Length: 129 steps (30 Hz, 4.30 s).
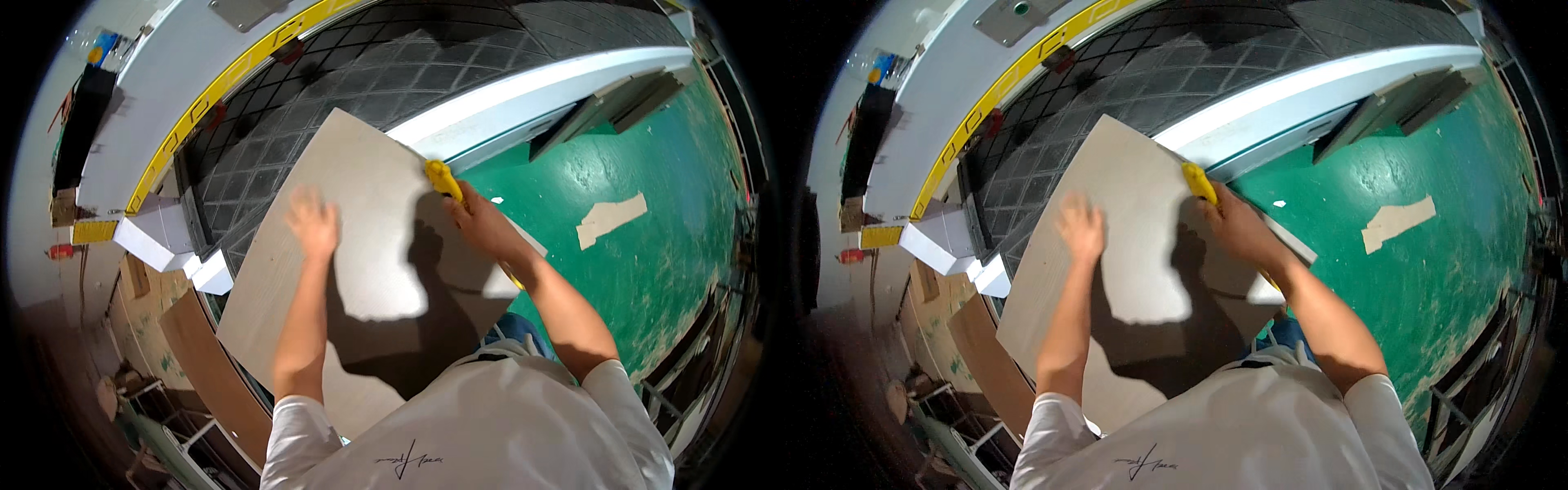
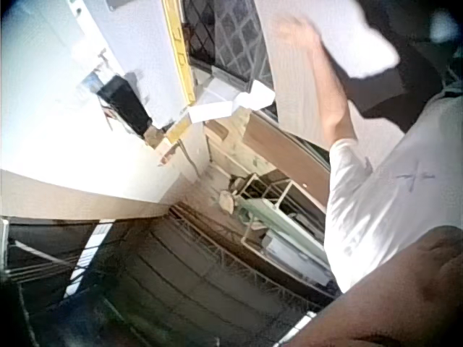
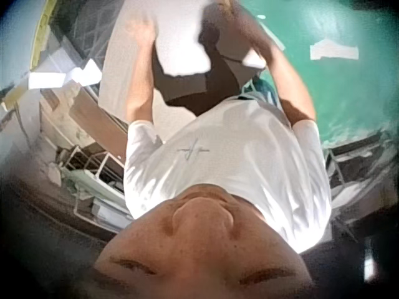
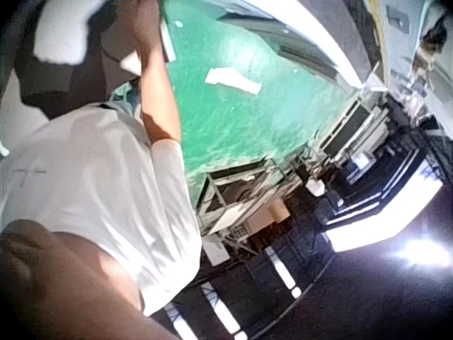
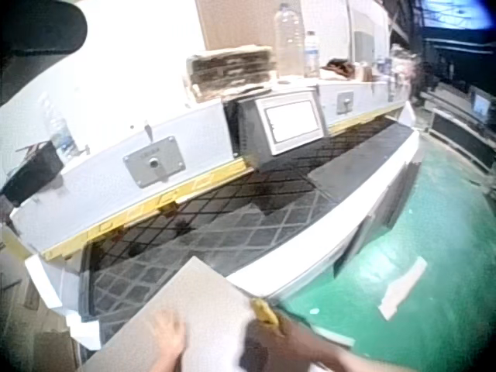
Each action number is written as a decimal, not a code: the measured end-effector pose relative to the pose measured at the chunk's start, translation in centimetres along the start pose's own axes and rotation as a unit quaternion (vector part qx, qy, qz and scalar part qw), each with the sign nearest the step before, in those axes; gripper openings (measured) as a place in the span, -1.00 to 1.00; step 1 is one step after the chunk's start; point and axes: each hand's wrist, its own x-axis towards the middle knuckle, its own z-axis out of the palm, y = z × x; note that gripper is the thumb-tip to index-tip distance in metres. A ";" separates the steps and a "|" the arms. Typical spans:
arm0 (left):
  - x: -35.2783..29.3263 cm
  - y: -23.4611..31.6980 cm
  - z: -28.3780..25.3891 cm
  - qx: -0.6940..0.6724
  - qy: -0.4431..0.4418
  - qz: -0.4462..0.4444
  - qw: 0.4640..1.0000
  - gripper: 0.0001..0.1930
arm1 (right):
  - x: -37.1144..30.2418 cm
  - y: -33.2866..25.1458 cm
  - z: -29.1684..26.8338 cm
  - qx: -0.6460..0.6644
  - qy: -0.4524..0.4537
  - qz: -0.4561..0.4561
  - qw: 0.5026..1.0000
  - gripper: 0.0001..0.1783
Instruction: The person prepares a large flat panel by using a yellow air blower to clean its surface. They then use a blue heat gun to apply heat to the panel's edge and use a scraper to remove a sticker. Finally, they attach a small metal bracket to the panel.
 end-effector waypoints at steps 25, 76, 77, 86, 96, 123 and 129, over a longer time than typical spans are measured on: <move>-8.2 -19.3 -1.7 0.054 0.151 -0.304 0.939 -0.21 | 3.4 -12.3 18.5 0.084 -0.294 0.165 0.938 -0.69; -29.0 29.2 -1.2 0.025 0.013 -0.109 0.994 -0.34 | -25.9 12.9 -22.5 -0.068 -0.165 0.050 0.983 -0.68; -28.3 29.8 -0.3 0.021 0.015 -0.099 0.995 -0.34 | -25.9 14.0 -23.3 -0.049 -0.236 0.062 0.969 -0.78; -34.5 21.0 -2.2 -0.047 0.073 -0.237 0.968 -0.40 | -24.9 16.4 -20.3 0.078 -0.406 0.141 0.899 -0.59; -52.5 0.1 -7.2 0.071 0.138 -0.471 0.868 -0.37 | -20.9 12.2 -12.0 0.038 -0.442 0.143 0.885 -0.60; -64.4 -9.0 -7.9 -0.305 0.389 -0.608 0.621 -0.76 | 6.6 6.6 -28.8 -0.451 -0.072 0.005 0.890 -0.65; -76.6 -9.2 -10.5 -0.371 0.408 -0.703 0.448 -0.63 | 24.6 -1.5 -17.2 -0.472 -0.028 -0.073 0.878 -0.48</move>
